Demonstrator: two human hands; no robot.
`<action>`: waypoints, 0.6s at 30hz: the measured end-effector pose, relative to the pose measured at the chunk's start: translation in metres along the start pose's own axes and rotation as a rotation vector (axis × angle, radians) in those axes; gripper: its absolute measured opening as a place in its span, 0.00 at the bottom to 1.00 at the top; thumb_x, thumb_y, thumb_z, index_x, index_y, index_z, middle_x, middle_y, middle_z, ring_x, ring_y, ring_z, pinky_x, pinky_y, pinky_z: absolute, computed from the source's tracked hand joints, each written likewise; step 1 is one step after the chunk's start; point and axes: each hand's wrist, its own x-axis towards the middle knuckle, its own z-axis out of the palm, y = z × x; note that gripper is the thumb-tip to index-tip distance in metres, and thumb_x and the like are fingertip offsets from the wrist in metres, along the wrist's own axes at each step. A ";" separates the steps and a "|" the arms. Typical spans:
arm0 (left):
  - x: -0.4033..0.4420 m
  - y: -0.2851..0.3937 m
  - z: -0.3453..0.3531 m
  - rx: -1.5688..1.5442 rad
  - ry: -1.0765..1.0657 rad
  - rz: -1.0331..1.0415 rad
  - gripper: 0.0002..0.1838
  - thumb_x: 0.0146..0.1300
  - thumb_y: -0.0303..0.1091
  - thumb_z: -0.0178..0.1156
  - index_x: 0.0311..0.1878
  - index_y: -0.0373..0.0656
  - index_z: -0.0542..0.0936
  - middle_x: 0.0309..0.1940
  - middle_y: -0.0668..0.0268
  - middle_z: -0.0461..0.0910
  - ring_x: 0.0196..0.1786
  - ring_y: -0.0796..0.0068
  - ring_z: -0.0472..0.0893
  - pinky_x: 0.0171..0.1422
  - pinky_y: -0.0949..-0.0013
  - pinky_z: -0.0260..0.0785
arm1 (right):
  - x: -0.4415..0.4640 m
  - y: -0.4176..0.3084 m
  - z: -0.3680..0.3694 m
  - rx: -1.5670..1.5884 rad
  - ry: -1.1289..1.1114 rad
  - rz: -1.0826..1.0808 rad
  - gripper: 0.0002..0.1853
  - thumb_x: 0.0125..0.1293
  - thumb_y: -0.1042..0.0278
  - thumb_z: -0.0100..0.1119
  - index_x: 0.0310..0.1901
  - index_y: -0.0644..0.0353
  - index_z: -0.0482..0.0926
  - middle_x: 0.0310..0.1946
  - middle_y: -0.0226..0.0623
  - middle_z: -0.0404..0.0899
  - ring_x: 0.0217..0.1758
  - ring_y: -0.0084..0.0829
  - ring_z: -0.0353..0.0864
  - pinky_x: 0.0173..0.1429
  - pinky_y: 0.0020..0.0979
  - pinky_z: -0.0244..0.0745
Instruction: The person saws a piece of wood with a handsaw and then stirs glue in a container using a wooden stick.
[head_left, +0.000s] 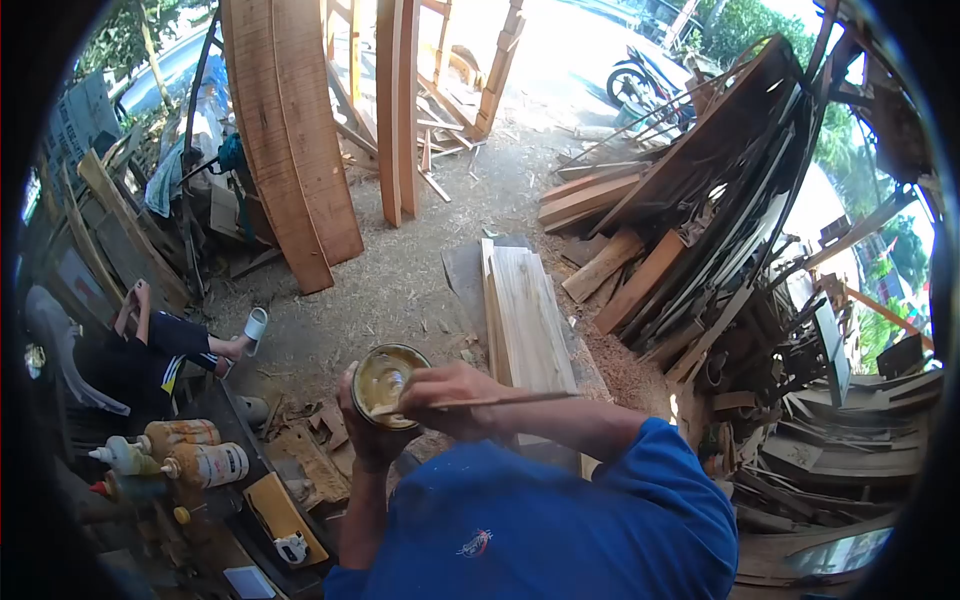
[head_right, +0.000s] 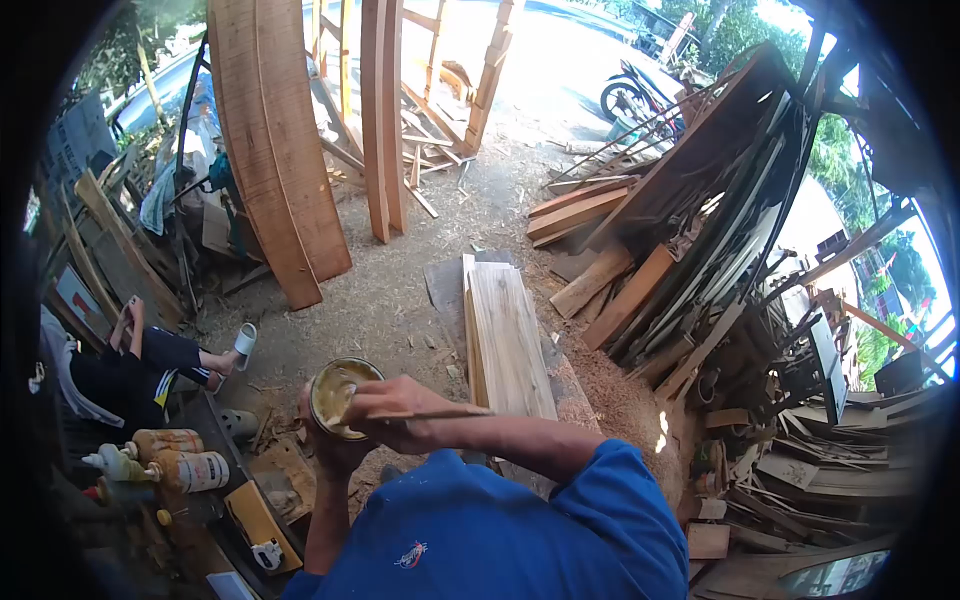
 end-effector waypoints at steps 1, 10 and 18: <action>0.001 0.009 0.007 0.026 -0.010 0.002 0.71 0.40 0.56 0.86 0.80 0.36 0.51 0.72 0.46 0.65 0.72 0.47 0.72 0.76 0.46 0.64 | 0.004 0.009 -0.009 -0.070 0.095 0.006 0.06 0.68 0.74 0.68 0.46 0.59 0.83 0.37 0.41 0.84 0.40 0.45 0.89 0.41 0.40 0.84; -0.002 0.025 0.035 0.030 -0.046 -0.034 0.74 0.39 0.60 0.86 0.79 0.33 0.50 0.70 0.47 0.66 0.71 0.46 0.72 0.77 0.47 0.66 | -0.009 0.017 -0.039 -0.096 0.031 0.067 0.04 0.73 0.68 0.63 0.44 0.58 0.81 0.37 0.46 0.83 0.41 0.52 0.86 0.43 0.46 0.81; 0.003 0.056 0.042 0.016 -0.125 -0.143 0.64 0.42 0.43 0.84 0.78 0.37 0.53 0.69 0.46 0.67 0.72 0.46 0.71 0.76 0.47 0.65 | -0.024 0.013 -0.040 -0.030 0.076 -0.106 0.09 0.73 0.66 0.61 0.38 0.61 0.74 0.32 0.47 0.78 0.37 0.55 0.82 0.39 0.48 0.74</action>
